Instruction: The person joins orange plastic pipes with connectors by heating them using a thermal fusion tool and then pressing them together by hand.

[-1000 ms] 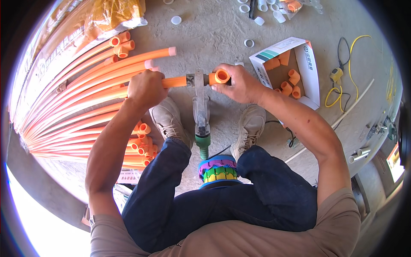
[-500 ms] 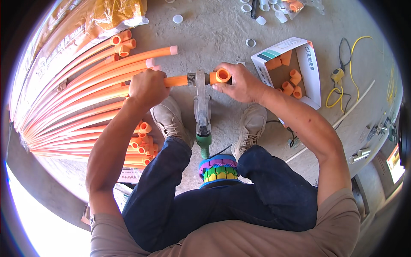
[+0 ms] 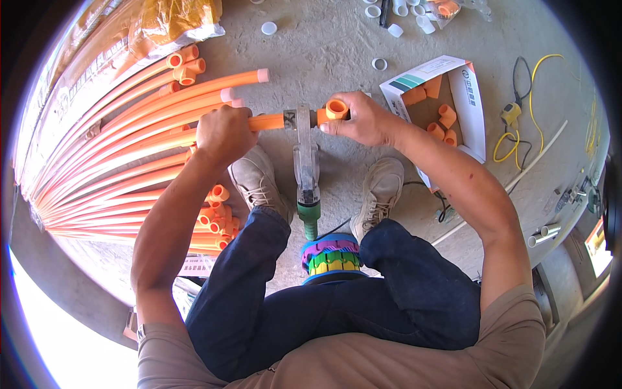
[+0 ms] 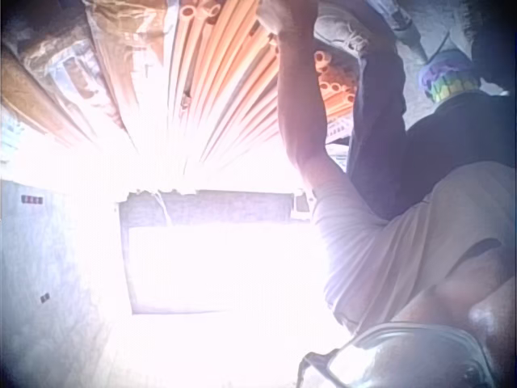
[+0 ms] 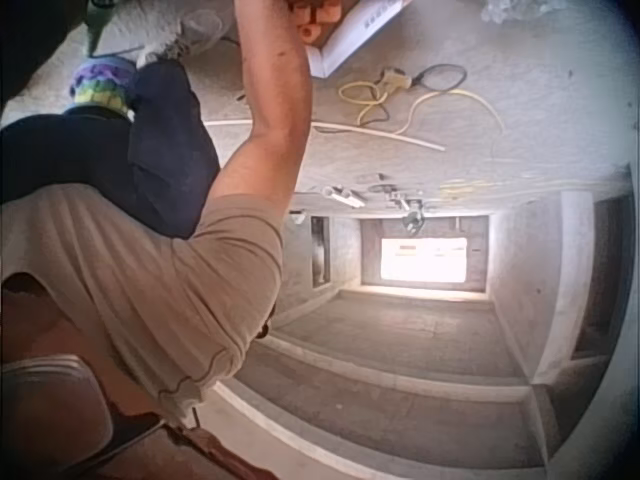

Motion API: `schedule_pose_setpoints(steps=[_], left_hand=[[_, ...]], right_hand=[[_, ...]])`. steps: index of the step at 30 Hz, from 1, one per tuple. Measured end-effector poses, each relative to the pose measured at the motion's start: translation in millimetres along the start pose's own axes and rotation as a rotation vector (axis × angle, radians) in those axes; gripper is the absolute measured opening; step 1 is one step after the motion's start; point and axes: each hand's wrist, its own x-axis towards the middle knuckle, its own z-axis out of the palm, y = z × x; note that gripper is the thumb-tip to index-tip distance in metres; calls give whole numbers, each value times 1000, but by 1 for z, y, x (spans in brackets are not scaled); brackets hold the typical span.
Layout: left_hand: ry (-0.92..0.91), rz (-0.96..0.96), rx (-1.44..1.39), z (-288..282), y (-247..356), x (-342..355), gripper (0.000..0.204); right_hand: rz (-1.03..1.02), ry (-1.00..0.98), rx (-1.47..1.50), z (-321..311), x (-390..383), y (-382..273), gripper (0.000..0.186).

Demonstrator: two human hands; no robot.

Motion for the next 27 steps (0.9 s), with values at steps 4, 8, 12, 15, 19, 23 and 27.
schedule_pose_setpoints(steps=[4, 8, 12, 15, 19, 23, 27], left_hand=[[2, -6, 15, 0, 2, 1, 23], [19, 3, 20, 2, 0, 2, 23], [30, 15, 2, 1, 0, 0, 23], [29, 12, -2, 2, 1, 0, 23], [25, 8, 8, 2, 1, 0, 23], [12, -1, 11, 1, 2, 0, 23], [37, 14, 0, 1, 1, 0, 23]], right_hand=[[23, 0, 95, -1, 2, -1, 34], [64, -20, 153, -1, 2, 0, 33], [46, -13, 114, 0, 0, -2, 33], [0, -6, 78, 2, -3, -2, 33], [-58, 38, 34, 6, -6, -1, 34], [-74, 74, -4, 9, -10, -2, 32], [-121, 107, -35, 11, -11, -4, 32]])
